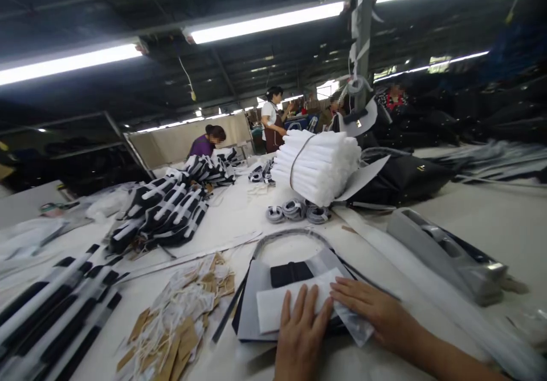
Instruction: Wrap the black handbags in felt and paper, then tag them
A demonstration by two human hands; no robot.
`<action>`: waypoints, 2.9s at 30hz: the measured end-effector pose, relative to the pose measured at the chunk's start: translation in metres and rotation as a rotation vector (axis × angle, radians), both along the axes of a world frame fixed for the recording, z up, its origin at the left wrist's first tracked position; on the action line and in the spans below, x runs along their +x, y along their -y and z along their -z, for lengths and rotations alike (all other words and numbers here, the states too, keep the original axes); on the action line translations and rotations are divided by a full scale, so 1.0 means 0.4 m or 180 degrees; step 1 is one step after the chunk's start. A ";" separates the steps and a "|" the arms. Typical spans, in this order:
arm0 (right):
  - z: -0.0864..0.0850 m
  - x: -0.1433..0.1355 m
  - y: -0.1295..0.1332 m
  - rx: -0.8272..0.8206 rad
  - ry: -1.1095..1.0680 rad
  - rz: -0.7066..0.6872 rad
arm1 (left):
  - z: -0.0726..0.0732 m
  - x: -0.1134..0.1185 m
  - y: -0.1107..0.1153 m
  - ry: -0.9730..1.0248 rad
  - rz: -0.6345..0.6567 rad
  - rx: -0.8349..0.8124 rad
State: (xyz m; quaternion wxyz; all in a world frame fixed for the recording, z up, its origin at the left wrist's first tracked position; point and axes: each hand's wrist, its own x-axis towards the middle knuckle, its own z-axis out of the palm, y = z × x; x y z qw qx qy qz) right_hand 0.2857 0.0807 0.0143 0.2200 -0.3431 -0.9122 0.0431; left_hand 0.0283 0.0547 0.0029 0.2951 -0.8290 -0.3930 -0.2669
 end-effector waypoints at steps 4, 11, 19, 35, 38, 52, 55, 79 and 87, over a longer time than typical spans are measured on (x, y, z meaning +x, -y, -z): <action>0.013 0.001 0.009 0.0114 -0.0080 0.0006 | -0.004 0.004 0.002 -0.0417 -0.0029 -0.0002; 0.025 -0.012 0.015 0.0148 -0.0226 0.0025 | -0.047 0.007 -0.008 -0.0967 0.0505 -0.0958; -0.138 0.013 -0.007 -0.1422 -0.0375 -0.0158 | -0.023 -0.003 0.003 -0.0539 0.0541 -0.1042; -0.096 -0.152 -0.244 -0.0311 0.1131 0.0197 | -0.011 -0.003 -0.001 -0.0420 0.0455 -0.0709; -0.098 -0.155 -0.251 -0.0342 0.1113 0.0302 | -0.014 -0.005 -0.001 -0.0442 0.0510 -0.0884; -0.086 0.076 0.103 -0.0424 -0.0741 0.1429 | -0.056 -0.008 0.012 -0.0366 0.0579 -0.1782; -0.029 0.076 0.175 -0.0561 -0.0404 0.1413 | -0.066 -0.004 0.014 -0.0363 0.0571 -0.1857; 0.013 0.055 0.303 -0.0326 -0.1099 0.1244 | -0.080 0.002 0.022 -0.0231 0.0519 -0.2037; 0.052 0.022 0.279 -0.0255 -0.0778 0.1780 | -0.073 0.000 0.021 -0.0238 0.0489 -0.2060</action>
